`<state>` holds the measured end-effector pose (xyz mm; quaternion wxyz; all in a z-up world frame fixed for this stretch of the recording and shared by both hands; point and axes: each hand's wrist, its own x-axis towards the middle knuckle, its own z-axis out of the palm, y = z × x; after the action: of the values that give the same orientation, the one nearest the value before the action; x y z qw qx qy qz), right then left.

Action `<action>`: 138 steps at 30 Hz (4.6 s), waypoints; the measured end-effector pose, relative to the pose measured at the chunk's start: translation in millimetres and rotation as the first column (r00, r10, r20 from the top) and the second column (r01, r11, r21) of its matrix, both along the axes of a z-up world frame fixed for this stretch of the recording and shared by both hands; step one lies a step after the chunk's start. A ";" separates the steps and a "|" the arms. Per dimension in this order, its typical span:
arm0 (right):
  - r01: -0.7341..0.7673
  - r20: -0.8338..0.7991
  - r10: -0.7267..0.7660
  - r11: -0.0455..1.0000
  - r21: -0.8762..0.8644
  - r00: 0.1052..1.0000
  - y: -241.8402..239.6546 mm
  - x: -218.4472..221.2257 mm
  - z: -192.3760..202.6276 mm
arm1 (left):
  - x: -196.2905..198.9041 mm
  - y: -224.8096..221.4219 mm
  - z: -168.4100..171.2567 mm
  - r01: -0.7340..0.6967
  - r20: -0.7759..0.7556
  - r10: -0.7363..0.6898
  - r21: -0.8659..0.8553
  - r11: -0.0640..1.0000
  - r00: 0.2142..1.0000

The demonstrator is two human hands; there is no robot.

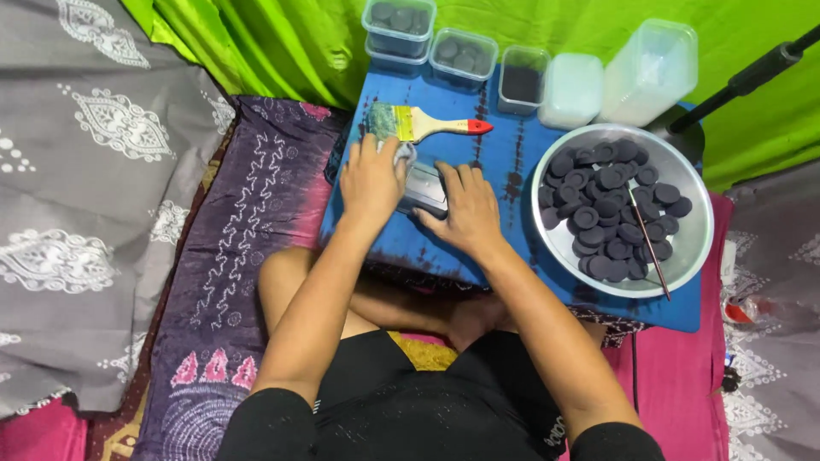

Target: Sorting small black circular discs from a large bowl into a small plastic container while using a brush and stick

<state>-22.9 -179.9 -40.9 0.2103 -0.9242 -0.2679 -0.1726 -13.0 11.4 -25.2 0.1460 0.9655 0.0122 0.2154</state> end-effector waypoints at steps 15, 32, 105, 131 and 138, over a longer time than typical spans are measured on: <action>-0.043 -0.125 0.019 0.979 -0.197 0.992 4.4 -30.3 37.1 | -43.7 1.7 -4.5 -0.003 0.095 0.010 -0.073 0.997 0.995; -0.250 -0.251 0.313 0.934 0.256 0.916 -18.4 25.9 -5.1 | -23.6 -3.1 13.4 0.297 0.050 -0.295 -0.038 0.954 0.954; -0.009 -0.197 0.002 0.999 -0.035 0.980 -14.5 1.6 7.5 | -20.5 10.8 8.4 0.214 -0.001 -0.215 -0.080 0.974 0.977; -0.046 -0.181 0.058 0.997 0.068 0.982 -20.5 5.5 4.2 | -30.5 2.8 17.9 0.273 0.183 -0.260 -0.048 0.961 0.948; -0.060 -0.095 0.068 0.995 0.084 0.993 -6.7 2.8 3.9 | -16.4 4.4 22.3 0.195 0.143 -0.186 -0.056 0.979 0.972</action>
<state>-20.1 -186.7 -37.0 0.2657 -0.9133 -0.2795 -0.1309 -29.4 15.7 -2.9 0.2001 0.9395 -0.0830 0.2654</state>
